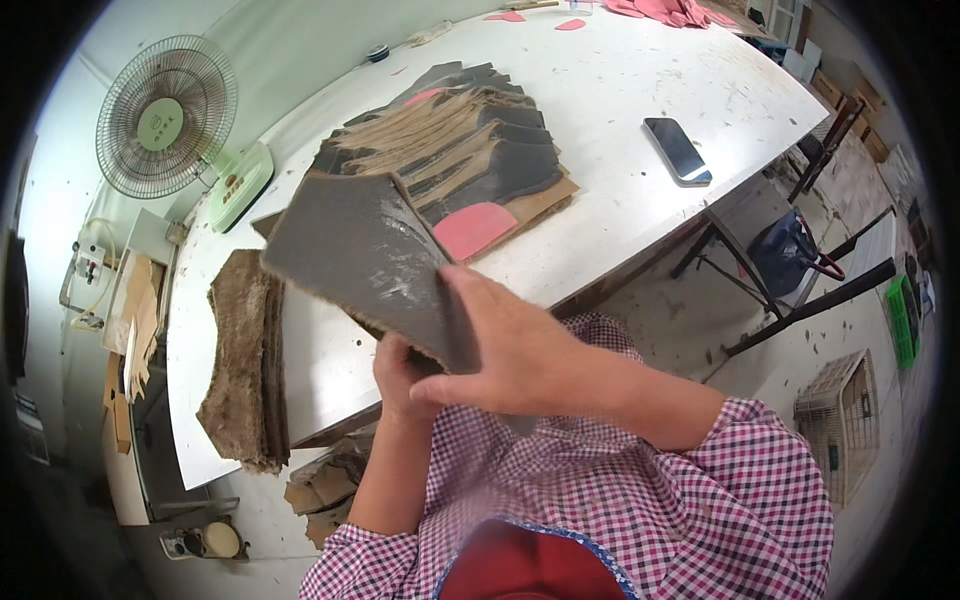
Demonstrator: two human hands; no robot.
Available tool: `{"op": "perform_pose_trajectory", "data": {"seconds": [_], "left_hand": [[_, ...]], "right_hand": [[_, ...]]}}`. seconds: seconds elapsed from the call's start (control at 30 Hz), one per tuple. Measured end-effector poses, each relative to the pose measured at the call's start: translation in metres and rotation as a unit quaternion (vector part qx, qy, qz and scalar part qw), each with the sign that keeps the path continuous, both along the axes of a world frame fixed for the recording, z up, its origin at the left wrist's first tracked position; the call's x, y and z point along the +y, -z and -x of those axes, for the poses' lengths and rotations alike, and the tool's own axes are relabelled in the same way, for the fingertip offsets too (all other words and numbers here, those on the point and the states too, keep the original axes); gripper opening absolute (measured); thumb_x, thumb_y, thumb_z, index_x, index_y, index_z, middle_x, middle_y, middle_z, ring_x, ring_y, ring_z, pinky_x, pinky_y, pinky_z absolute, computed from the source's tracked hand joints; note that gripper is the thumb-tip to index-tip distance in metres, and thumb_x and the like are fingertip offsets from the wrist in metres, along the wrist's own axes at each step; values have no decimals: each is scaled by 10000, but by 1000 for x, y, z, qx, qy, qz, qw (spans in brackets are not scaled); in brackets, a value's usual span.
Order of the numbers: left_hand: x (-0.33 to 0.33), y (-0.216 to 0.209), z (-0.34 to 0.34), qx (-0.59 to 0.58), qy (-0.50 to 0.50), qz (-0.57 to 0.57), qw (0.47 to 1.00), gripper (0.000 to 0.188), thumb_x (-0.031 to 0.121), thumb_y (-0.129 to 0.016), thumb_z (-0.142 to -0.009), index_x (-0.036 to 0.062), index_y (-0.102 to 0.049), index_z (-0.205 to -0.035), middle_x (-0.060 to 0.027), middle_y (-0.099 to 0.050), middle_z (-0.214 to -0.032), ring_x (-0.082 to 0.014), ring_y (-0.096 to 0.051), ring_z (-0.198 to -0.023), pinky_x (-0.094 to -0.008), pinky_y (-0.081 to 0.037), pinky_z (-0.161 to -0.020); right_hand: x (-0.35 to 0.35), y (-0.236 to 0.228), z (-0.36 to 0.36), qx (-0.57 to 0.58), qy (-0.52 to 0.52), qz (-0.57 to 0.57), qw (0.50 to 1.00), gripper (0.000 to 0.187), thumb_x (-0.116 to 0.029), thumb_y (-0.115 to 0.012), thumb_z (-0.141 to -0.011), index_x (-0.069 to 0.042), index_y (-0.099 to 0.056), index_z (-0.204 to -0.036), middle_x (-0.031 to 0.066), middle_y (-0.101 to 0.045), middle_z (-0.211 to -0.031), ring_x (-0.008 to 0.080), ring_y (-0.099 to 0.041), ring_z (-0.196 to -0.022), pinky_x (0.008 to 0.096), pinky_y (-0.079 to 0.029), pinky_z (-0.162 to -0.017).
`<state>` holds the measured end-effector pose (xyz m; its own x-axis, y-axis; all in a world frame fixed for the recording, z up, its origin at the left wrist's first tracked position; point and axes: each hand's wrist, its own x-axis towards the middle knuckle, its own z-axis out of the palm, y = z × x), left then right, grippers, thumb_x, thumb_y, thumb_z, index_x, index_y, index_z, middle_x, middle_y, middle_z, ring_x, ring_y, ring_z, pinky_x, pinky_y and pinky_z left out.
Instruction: The person repeatedly picks up individual pieces of material from a stack on a table, turns them over to inspect both sides, and places them back on the stack. The person handles the materials one at a time throughout the clip.
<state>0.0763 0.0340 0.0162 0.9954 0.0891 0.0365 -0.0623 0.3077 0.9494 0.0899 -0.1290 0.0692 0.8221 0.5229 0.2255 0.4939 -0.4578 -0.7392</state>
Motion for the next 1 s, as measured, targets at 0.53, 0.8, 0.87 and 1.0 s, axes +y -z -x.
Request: {"op": "perform_pose_trajectory", "data": {"seconds": [0.53, 0.8, 0.87, 1.0], "left_hand": [[31, -14, 44, 84, 48, 288, 953, 615, 126, -514, -719, -71, -461, -1298, -214, -581, -1242, -374, -588, -1100, -467, -483, -973], [12, -4, 53, 82, 95, 332, 935, 657, 128, -521, -704, -48, -439, -1332, -192, -564, -1263, -354, -568, -1125, -460, -466, -991], [10, -6, 53, 90, 86, 313, 941, 645, 137, -516, -708, -53, -446, -1321, -194, -564, -1259, -346, -564, -1131, -443, -458, -991], [12, -16, 55, 117, 49, 262, 957, 603, 154, -497, -742, -61, -454, -1303, -197, -559, -1256, -334, -551, -1152, -416, -435, -1003]], "right_hand": [[-24, 38, -50, 85, 120, -179, 973, 259, -195, -601, -947, 56, -642, -900, 60, -663, -716, 95, -489, -635, 313, -463, -608], [12, 53, -33, 339, -37, -183, 922, 324, -205, -642, -900, 71, -663, -1069, 134, -705, -977, 161, -622, -920, 317, -500, -808], [22, 68, -30, 378, -34, -231, 896, 336, -227, -649, -896, 60, -670, -1070, 148, -702, -1012, 161, -621, -943, 319, -492, -829], [11, 68, -45, 250, -11, -148, 957, 352, -223, -638, -906, 50, -626, -1128, 149, -696, -954, 201, -639, -882, 338, -494, -813]]}}
